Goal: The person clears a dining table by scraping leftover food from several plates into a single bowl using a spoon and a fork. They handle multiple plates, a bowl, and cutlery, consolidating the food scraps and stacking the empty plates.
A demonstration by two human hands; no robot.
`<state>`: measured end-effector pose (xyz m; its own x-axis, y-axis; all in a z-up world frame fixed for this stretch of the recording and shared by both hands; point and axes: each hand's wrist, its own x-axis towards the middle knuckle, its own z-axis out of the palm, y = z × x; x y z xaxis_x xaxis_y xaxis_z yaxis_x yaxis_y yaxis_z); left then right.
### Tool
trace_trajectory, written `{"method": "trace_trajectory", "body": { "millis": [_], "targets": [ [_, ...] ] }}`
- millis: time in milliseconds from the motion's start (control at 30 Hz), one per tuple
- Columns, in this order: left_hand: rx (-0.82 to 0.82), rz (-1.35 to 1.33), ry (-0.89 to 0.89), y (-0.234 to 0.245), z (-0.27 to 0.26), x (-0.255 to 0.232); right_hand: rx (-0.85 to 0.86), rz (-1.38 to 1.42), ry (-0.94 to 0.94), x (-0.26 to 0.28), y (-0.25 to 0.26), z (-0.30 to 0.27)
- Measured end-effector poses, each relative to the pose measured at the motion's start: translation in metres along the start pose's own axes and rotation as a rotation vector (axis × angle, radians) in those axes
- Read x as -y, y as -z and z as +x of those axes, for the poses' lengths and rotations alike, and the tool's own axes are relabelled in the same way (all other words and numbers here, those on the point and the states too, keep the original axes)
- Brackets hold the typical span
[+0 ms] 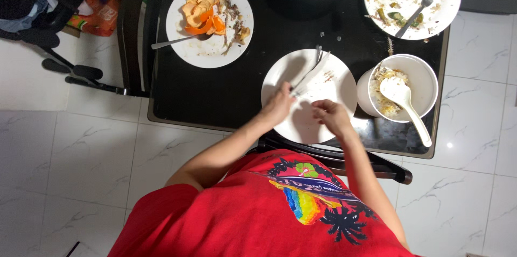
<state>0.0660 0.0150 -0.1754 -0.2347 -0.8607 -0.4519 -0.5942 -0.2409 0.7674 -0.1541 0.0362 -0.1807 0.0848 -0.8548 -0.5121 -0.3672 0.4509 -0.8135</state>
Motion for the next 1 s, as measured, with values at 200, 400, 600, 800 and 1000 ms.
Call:
{"method": "trace_trajectory", "body": {
  "millis": [200, 400, 600, 800, 1000],
  "targets": [
    [-0.152, -0.194, -0.192, -0.09, 0.055, 0.054, 0.075, 0.504, -0.147, -0.035, -0.029, 0.0],
    [-0.322, -0.041, -0.029, -0.119, 0.028, 0.052, 0.009, 0.732, -0.235, -0.042, -0.04, 0.002],
    [-0.228, 0.244, -0.067, -0.088, -0.011, 0.026, -0.125, 0.579, -0.139, -0.054, -0.036, 0.034],
    [-0.293, 0.233, -0.19, -0.029, -0.031, 0.015, -0.263, 0.329, -0.059, -0.031, -0.017, 0.047],
    [-1.123, 0.361, 0.132, 0.183, 0.021, 0.092, -0.25, 0.183, -0.081, -0.004, 0.0, 0.031]
  ]
}}
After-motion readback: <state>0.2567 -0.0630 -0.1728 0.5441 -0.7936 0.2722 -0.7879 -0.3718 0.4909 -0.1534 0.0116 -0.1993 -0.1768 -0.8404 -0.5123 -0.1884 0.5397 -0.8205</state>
